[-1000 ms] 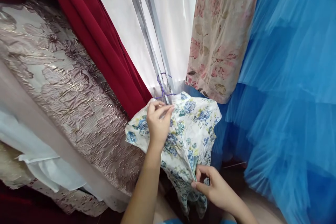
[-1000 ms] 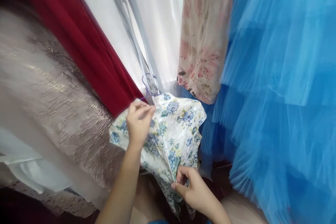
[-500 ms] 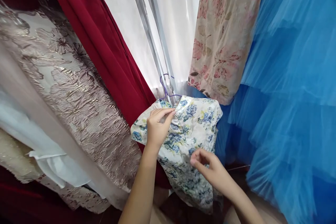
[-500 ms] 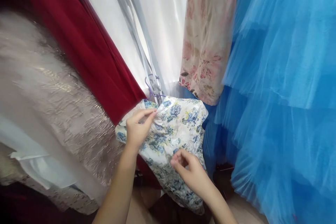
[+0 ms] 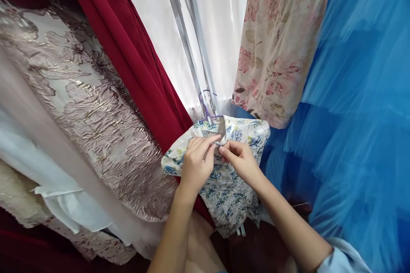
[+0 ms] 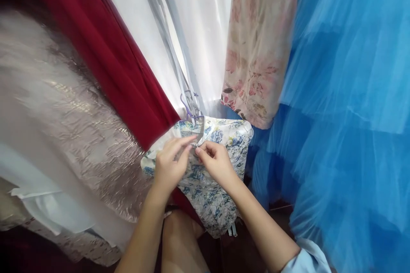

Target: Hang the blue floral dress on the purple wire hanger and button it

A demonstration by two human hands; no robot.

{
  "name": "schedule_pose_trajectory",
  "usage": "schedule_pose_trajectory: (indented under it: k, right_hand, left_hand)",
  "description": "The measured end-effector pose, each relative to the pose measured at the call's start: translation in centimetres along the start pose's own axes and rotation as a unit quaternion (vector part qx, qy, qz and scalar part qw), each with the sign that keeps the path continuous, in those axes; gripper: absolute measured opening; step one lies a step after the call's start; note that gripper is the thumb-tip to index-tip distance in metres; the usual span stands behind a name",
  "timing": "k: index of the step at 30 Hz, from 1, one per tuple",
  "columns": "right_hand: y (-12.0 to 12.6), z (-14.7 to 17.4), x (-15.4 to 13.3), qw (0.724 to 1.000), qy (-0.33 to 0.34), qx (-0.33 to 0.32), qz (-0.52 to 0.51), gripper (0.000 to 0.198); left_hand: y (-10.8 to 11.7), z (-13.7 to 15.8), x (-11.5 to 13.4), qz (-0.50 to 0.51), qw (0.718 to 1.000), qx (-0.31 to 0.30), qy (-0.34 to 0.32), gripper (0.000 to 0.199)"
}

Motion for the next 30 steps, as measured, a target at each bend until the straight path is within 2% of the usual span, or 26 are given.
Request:
schedule_pose_trajectory:
  k: [4,7,9,11,13,15,17,19,20,22,25,27,29,30]
  right_hand:
    - [-0.3,-0.6,2.2,0.999,-0.035,0.004,0.013,0.026]
    - [-0.5,-0.1,4.6,0.997,-0.072,-0.024,0.022,0.025]
    - [-0.4,1.1,5.9,0.995,-0.089,-0.044,0.023,0.026]
    - [-0.2,2.5,6.4,0.993,-0.096,-0.062,0.023,0.027]
    - [0.0,3.8,6.2,0.992,-0.095,-0.08,0.023,0.028]
    - [-0.3,4.8,5.7,0.99,-0.093,-0.102,0.027,0.028]
    - [-0.9,5.4,5.3,0.988,-0.088,-0.121,0.036,0.028]
    - [-1.6,5.7,5.4,0.986,-0.089,-0.132,0.05,0.027]
    - [-1.9,5.9,5.8,0.984,-0.095,-0.137,0.061,0.026]
    - [-2.2,6.4,7.0,0.978,-0.115,-0.152,0.089,0.023]
    - [-2.4,7.4,9.1,0.957,-0.13,-0.208,0.157,0.02]
    - [-2.5,8.5,10.2,0.932,-0.126,-0.266,0.21,0.018]
    - [-2.4,9.3,10.8,0.918,-0.121,-0.29,0.244,0.01]
    - [-2.3,9.5,10.8,0.919,-0.116,-0.285,0.245,0.024]
  left_hand:
    - [1.1,-0.6,0.6,0.004,0.995,0.103,-0.002,0.011]
    - [3.9,-1.4,0.4,0.019,0.976,0.215,0.007,0.007]
    - [6.5,-1.9,-0.9,0.039,0.963,0.266,0.023,0.004]
    - [9.2,-2.0,-3.7,0.064,0.954,0.288,0.047,0.004]
    - [11.9,-0.9,-7.5,0.094,0.939,0.321,0.083,0.008]
    - [14.0,1.5,-11.9,0.139,0.907,0.371,0.139,0.016]
    - [14.6,5.0,-15.9,0.186,0.87,0.404,0.214,0.021]
    - [14.0,9.0,-18.6,0.187,0.837,0.427,0.287,0.023]
    - [13.4,10.7,-19.3,0.166,0.837,0.424,0.303,0.021]
    - [11.3,12.9,-19.5,0.113,0.871,0.366,0.308,0.016]
    - [6.9,14.6,-18.6,0.075,0.911,0.245,0.324,0.012]
    - [3.5,14.6,-17.1,0.112,0.919,0.173,0.336,0.012]
    - [0.2,13.7,-14.7,0.179,0.919,0.131,0.327,0.01]
    - [-1.3,13.1,-13.3,0.212,0.918,0.114,0.316,0.009]
Point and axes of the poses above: each hand's wrist, its own z-axis away from the middle knuckle, its own y-axis out of the back of the hand, x = y × z, the point moved 7 cm from there along -z, towards the middle knuckle, and after that the axes turned 15 degrees about z, right-handed, at the moved point
